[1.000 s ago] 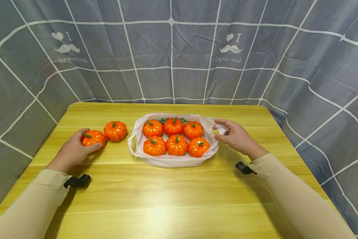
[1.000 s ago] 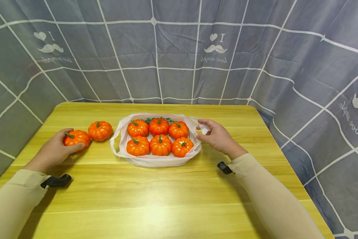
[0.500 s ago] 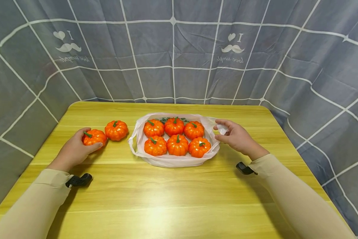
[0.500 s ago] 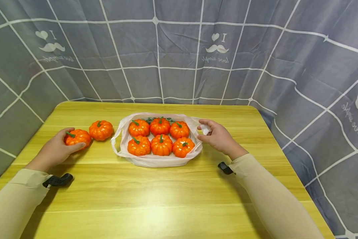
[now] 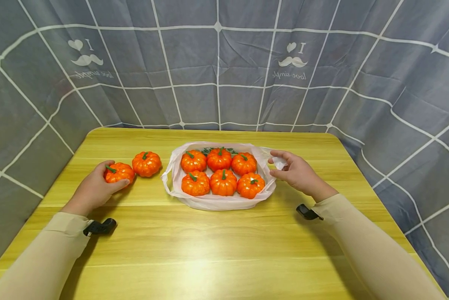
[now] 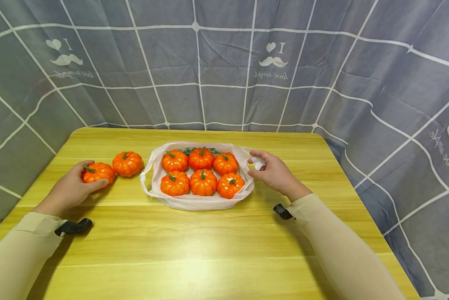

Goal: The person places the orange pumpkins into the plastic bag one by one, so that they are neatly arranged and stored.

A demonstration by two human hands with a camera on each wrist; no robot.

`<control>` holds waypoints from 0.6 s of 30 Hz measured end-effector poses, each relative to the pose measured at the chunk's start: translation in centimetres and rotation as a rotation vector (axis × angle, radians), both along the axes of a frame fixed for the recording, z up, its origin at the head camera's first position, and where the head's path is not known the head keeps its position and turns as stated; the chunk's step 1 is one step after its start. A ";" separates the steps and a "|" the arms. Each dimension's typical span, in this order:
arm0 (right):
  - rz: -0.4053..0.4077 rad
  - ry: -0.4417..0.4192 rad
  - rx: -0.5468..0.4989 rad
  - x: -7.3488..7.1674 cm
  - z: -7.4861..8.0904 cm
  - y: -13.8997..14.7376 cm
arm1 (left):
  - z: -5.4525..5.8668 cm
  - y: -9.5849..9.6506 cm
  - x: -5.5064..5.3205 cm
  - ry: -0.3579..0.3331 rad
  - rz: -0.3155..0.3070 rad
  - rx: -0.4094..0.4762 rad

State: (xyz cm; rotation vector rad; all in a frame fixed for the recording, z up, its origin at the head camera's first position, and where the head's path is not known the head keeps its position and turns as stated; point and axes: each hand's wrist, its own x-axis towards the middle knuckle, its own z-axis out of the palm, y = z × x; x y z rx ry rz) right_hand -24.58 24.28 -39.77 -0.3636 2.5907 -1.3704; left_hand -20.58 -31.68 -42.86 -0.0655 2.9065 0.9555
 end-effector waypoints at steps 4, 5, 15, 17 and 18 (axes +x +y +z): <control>-0.003 -0.002 -0.003 0.0 0.0 0.0 | -0.1 0.0 0.0 0.003 0.001 -0.003; -0.003 -0.003 -0.002 0.0 0.0 0.0 | -0.2 0.0 0.0 0.005 0.003 -0.005; -0.005 0.006 0.006 0.0 0.2 0.0 | 1.0 -0.6 -0.2 0.105 0.058 0.055; -0.004 0.008 0.007 0.0 0.3 0.0 | 2.4 -0.1 -0.2 0.147 0.062 0.097; -0.004 0.006 0.004 0.0 0.3 0.0 | 3.1 0.3 -0.1 0.163 0.056 0.116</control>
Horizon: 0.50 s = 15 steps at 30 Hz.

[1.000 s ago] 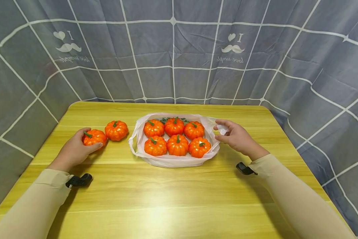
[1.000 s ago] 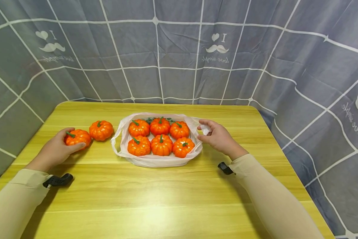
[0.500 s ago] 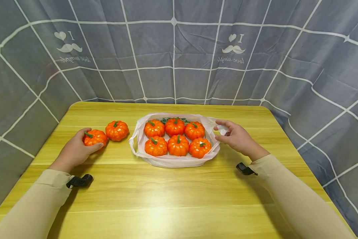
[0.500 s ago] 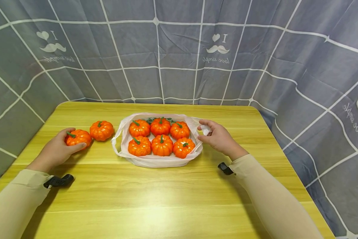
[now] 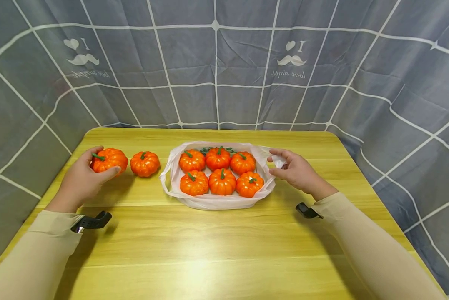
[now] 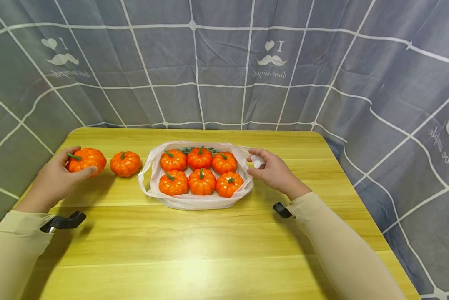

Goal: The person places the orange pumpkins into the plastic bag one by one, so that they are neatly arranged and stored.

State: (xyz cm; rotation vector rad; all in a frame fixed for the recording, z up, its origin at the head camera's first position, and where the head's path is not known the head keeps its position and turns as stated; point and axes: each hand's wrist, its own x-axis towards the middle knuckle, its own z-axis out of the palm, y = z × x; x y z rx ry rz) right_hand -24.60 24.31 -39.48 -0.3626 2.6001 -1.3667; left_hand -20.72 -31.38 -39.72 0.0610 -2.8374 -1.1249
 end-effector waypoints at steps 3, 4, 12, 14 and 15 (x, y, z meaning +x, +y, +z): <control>-0.001 -0.002 -0.002 0.0 0.0 -0.1 | 2.2 2.0 0.2 0.041 -0.036 0.045; 0.000 -0.003 -0.003 0.0 0.1 -0.1 | 2.9 2.9 0.1 0.045 -0.054 0.054; -0.007 -0.007 -0.013 0.1 0.1 -0.3 | 5.2 11.0 -0.6 0.019 -0.247 0.086; -0.008 -0.002 -0.005 0.1 0.1 -0.2 | 5.2 12.7 -1.0 -0.007 -0.292 0.095; -0.011 0.000 -0.001 0.1 0.1 -0.2 | 5.1 13.5 -1.2 -0.019 -0.308 0.093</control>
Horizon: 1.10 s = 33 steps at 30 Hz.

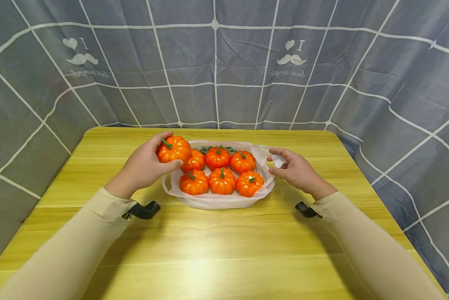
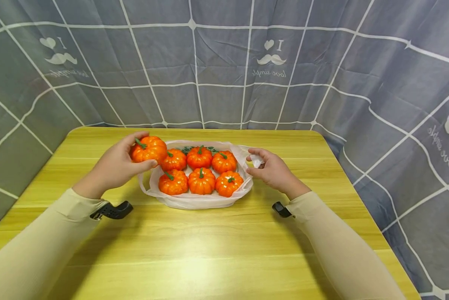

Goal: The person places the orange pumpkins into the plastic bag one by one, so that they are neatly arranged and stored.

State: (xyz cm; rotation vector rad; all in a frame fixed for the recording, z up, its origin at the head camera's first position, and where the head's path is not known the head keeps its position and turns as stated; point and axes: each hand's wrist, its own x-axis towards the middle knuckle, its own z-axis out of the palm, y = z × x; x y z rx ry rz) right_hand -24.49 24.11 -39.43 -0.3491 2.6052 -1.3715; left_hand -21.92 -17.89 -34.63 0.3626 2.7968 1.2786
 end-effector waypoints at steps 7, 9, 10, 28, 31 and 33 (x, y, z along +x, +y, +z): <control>0.008 0.013 -0.006 -0.1 -0.3 0.1 | -1.5 3.5 -1.8 -0.054 -0.095 -0.036; 0.006 0.011 -0.009 -0.1 -0.3 0.0 | -2.0 4.0 -2.2 -0.059 -0.112 -0.039; 0.004 0.010 -0.009 -0.1 -0.4 0.0 | -2.3 4.2 -2.4 -0.061 -0.115 -0.041; 0.008 0.009 -0.014 0.1 -0.5 0.1 | -4.8 5.8 -3.5 -0.086 -0.100 -0.009; 0.008 0.009 -0.011 0.1 -0.6 0.1 | -5.0 5.9 -3.7 -0.083 -0.098 -0.015; 0.008 0.009 -0.007 0.1 -0.6 0.1 | -5.1 5.9 -3.7 -0.078 -0.100 -0.024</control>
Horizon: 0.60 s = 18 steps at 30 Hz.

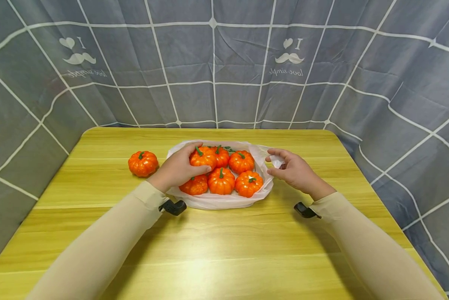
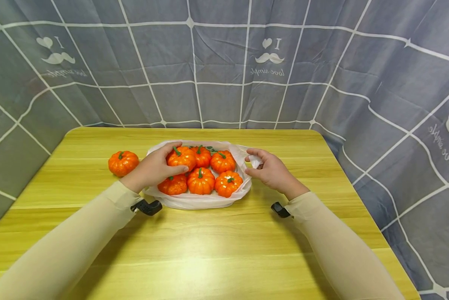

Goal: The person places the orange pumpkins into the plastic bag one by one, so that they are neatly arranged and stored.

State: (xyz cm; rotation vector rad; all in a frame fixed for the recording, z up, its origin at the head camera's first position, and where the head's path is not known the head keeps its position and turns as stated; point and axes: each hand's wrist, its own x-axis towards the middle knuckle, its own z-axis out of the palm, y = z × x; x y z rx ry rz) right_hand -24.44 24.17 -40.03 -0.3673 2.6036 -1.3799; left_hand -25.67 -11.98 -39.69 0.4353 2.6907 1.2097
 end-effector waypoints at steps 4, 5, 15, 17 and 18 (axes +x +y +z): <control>0.000 -0.001 0.006 0.0 0.0 0.0 | -0.1 0.2 -0.1 0.009 0.001 -0.021; 0.001 -0.002 0.007 0.0 0.0 0.0 | -0.2 0.2 -0.2 0.013 0.002 -0.027; -0.003 -0.002 0.004 0.0 0.0 0.0 | -0.4 0.8 0.1 0.058 0.010 -0.075; -0.003 -0.001 0.006 0.0 0.0 0.0 | -0.4 0.8 0.1 0.058 0.012 -0.072; -0.002 0.001 0.009 0.0 0.0 0.0 | -0.4 0.8 0.1 0.060 0.014 -0.073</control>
